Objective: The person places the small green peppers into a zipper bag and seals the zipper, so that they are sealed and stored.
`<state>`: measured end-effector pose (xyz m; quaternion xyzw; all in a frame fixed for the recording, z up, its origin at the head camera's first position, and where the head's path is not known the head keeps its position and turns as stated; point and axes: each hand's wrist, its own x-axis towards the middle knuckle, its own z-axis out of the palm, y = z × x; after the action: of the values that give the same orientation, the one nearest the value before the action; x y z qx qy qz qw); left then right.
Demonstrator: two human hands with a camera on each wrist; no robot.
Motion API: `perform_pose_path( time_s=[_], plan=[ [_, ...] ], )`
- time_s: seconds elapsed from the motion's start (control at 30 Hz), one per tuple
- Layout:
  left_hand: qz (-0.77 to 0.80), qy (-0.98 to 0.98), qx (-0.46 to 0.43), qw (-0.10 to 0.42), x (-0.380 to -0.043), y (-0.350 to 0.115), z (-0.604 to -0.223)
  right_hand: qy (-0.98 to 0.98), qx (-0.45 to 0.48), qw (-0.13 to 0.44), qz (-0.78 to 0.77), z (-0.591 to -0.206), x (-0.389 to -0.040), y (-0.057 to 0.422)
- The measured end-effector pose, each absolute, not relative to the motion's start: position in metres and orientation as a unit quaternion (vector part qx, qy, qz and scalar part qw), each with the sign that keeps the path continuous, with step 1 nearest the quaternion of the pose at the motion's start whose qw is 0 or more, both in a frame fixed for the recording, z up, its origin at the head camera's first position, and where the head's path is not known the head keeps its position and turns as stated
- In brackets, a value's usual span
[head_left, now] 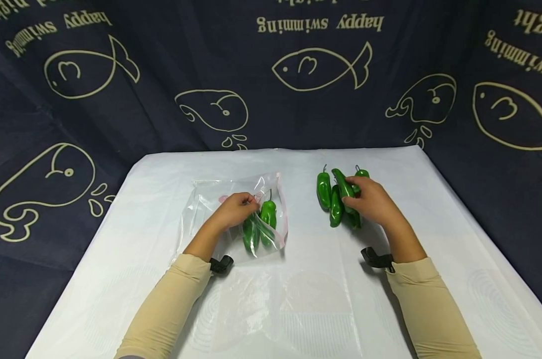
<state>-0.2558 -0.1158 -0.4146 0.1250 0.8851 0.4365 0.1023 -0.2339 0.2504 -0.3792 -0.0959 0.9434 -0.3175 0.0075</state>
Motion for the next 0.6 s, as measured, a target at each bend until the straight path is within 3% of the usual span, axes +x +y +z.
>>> perform_pose_path(
  time_s=[0.6],
  plan=[
    [0.437,0.885,0.124,0.103,-0.257,-0.116,-0.415,0.937,-0.165,0.022,-0.307,-0.375,-0.233,0.207]
  ],
)
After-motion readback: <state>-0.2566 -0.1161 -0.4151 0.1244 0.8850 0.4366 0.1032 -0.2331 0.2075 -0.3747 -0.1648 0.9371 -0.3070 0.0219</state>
